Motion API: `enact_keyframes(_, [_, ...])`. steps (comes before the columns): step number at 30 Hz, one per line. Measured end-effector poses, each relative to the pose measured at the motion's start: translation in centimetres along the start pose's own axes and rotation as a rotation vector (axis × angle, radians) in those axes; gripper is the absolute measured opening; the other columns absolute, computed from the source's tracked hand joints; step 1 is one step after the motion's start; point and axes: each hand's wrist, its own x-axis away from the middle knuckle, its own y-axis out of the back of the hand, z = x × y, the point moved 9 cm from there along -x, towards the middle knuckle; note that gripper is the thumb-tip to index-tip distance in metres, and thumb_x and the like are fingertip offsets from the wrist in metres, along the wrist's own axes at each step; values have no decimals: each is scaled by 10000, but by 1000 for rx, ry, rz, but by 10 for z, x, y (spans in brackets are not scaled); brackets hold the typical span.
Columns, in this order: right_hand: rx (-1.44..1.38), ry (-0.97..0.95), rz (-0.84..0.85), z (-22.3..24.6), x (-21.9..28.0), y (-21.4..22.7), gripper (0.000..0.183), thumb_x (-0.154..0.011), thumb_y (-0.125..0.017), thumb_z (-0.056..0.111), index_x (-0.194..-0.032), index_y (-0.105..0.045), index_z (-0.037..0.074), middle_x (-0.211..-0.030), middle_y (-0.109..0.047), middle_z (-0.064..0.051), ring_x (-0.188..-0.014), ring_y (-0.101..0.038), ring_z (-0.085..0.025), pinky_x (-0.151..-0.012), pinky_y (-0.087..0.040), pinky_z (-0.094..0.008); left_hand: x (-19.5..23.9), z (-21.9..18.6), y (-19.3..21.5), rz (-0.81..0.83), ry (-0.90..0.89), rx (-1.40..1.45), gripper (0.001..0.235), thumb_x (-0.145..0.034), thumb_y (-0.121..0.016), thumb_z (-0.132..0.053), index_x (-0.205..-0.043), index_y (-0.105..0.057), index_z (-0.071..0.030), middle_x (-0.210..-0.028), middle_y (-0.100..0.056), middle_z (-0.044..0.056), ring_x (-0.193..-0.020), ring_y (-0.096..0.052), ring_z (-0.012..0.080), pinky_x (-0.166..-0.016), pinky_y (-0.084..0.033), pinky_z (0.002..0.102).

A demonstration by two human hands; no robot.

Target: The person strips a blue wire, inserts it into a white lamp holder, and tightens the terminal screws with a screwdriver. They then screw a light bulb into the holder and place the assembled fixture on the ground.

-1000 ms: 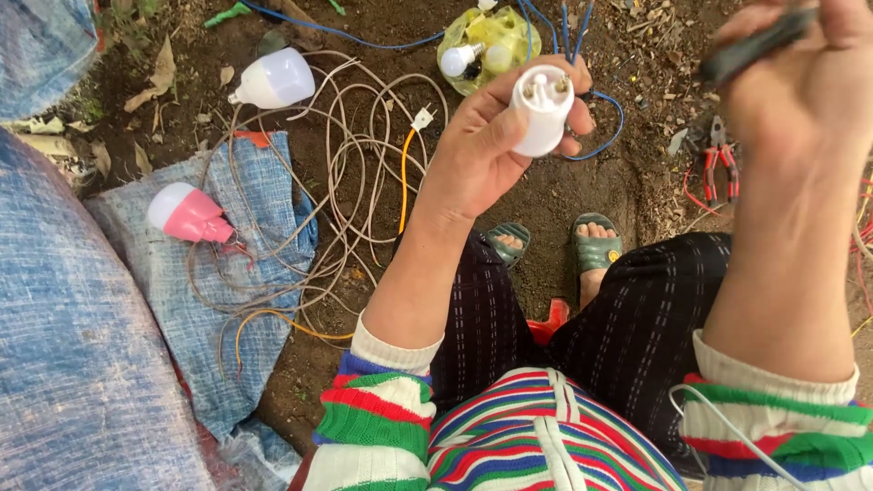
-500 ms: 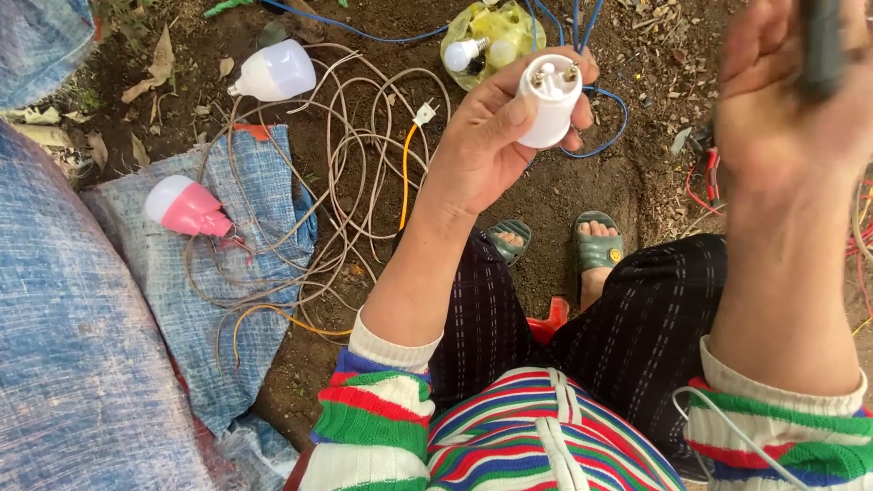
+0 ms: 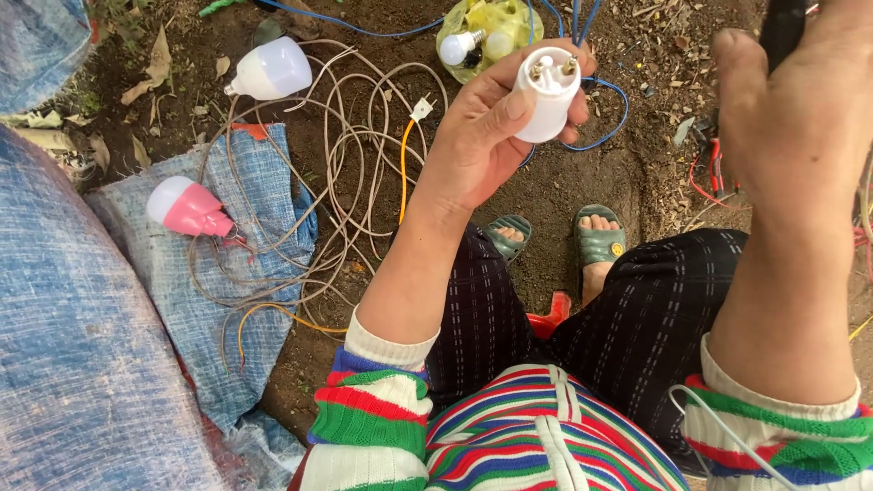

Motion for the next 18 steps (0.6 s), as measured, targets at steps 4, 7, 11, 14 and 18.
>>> enact_keyframes(4, [-114, 50, 14, -16, 7, -7, 293, -1166, -793, -162, -1409, -629, -160, -1192, -585, -299, -1013, -557, -431, -859, -449, -489, 1, 2, 1, -6, 16, -4, 484, -1066, -771, -315, -1431, -623, -33, -1393, -640, 133, -1107, -668, 268, -908, -561, 386])
enact_keyframes(7, [-386, -87, -29, -43, 14, -13, 145, -1391, -787, -96, -1266, -713, -91, -1190, -759, -177, -1116, -732, -281, -1039, -557, -388, 1, 6, 3, -6, 31, -16, 516, -1064, -772, -313, -1459, -607, -24, -1419, -636, 142, -1125, -677, 278, -909, -571, 395])
enact_keyframes(11, [-778, -390, 26, -99, 27, -41, 394, -1231, -476, 487, -1252, -670, 144, -1274, -684, -1, -1266, -667, -131, -1232, -487, -356, 1, 6, 3, 3, 27, -24, 507, -1072, -760, -305, -1460, -600, -19, -1414, -645, 131, -1119, -674, 272, -907, -562, 386])
enact_keyframes(14, [-1015, -408, -120, -144, 55, -49, 288, -1188, -490, 358, -1167, -625, 105, -1136, -587, -44, -1104, -557, -150, -1049, -476, -269, 1, 7, 1, 21, 25, -48, 483, -1090, -743, -303, -1467, -601, -36, -1421, -646, 115, -1120, -669, 261, -910, -558, 387])
enact_keyframes(18, [-1079, -433, -186, -138, 62, -49, 258, -1208, -522, 302, -1054, -561, 99, -953, -457, -74, -944, -433, -182, -1018, -396, -351, 0, 12, 5, -2, 82, -97, 527, -1068, -767, -335, -1466, -596, -36, -1413, -662, 92, -1094, -669, 253, -926, -566, 386])
